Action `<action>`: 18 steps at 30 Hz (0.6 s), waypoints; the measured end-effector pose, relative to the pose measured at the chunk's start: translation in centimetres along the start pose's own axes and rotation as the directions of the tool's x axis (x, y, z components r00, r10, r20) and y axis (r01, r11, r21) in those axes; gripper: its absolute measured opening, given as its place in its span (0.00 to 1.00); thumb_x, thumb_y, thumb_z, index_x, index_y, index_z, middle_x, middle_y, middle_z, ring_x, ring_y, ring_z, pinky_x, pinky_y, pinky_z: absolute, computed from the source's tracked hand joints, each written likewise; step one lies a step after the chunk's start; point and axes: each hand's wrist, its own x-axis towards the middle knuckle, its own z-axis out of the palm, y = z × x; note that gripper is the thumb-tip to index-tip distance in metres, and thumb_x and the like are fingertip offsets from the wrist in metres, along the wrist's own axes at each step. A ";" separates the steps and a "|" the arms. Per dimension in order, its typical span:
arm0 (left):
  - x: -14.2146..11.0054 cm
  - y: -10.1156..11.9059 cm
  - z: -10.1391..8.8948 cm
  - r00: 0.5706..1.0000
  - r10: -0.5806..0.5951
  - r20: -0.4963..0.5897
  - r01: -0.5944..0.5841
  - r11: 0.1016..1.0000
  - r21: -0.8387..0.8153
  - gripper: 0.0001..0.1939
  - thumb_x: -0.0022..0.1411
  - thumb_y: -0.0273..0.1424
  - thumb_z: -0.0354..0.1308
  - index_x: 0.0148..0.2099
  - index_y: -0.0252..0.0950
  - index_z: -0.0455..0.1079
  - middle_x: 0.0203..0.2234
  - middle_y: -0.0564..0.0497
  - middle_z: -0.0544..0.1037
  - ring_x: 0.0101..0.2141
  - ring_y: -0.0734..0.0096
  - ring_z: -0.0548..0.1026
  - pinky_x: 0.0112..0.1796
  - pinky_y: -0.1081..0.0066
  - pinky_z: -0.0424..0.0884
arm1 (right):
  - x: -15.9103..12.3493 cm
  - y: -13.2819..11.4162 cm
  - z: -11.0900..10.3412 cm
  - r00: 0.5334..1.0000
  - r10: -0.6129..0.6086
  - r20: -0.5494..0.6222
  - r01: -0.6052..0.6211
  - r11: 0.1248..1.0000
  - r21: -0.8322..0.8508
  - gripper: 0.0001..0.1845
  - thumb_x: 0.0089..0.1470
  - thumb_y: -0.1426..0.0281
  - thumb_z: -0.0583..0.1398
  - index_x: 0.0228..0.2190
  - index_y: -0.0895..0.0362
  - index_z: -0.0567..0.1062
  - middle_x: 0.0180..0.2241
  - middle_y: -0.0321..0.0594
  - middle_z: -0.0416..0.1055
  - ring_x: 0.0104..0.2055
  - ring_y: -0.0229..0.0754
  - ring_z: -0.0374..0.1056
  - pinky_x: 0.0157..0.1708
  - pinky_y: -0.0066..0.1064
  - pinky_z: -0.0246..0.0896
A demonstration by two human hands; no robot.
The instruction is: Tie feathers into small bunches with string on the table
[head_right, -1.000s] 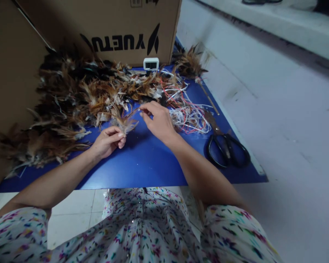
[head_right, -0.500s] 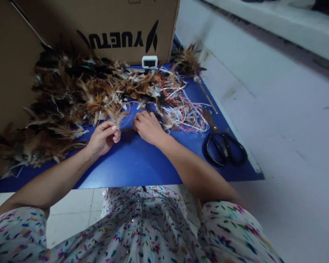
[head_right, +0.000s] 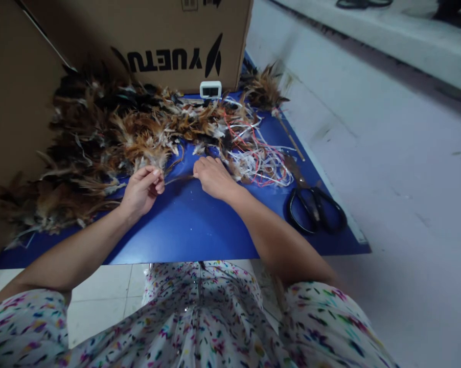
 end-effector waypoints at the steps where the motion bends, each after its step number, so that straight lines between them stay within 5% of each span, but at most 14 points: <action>1: 0.0 0.0 0.0 1.000 0.003 -0.008 -0.003 1.000 0.003 0.16 0.46 0.33 0.74 0.28 0.34 0.69 0.21 0.56 0.73 0.18 0.82 0.67 0.20 0.78 0.64 | 0.0 0.3 -0.1 1.000 0.002 -0.023 -0.001 1.000 0.010 0.08 0.65 0.75 0.54 0.37 0.60 0.74 0.39 0.47 0.73 0.41 0.48 0.62 0.41 0.37 0.48; 7: 0.0 -0.2 0.0 0.999 -0.040 -0.035 0.041 0.999 0.024 0.15 0.46 0.33 0.74 0.30 0.34 0.70 0.20 0.57 0.71 0.18 0.80 0.70 0.19 0.78 0.65 | -0.2 0.8 -0.7 0.990 -0.034 -0.136 0.038 0.999 0.027 0.09 0.66 0.74 0.52 0.36 0.58 0.72 0.37 0.45 0.72 0.40 0.47 0.63 0.43 0.38 0.50; 13: -0.5 0.2 0.4 0.977 -0.210 0.027 0.209 0.977 0.037 0.18 0.45 0.34 0.75 0.31 0.34 0.69 0.21 0.57 0.72 0.18 0.78 0.72 0.18 0.78 0.66 | -0.3 0.7 -1.0 0.958 -0.094 -0.269 0.087 0.995 -0.040 0.14 0.69 0.68 0.47 0.38 0.57 0.71 0.37 0.46 0.72 0.39 0.48 0.63 0.42 0.39 0.50; 18: -0.8 0.4 0.7 0.947 -0.312 0.080 0.312 0.950 0.013 0.19 0.44 0.32 0.75 0.31 0.34 0.68 0.30 0.52 0.80 0.18 0.80 0.72 0.18 0.79 0.68 | -0.4 0.5 -1.1 0.925 -0.127 -0.359 0.100 0.991 -0.091 0.15 0.69 0.68 0.46 0.37 0.57 0.70 0.36 0.46 0.72 0.39 0.48 0.63 0.43 0.40 0.50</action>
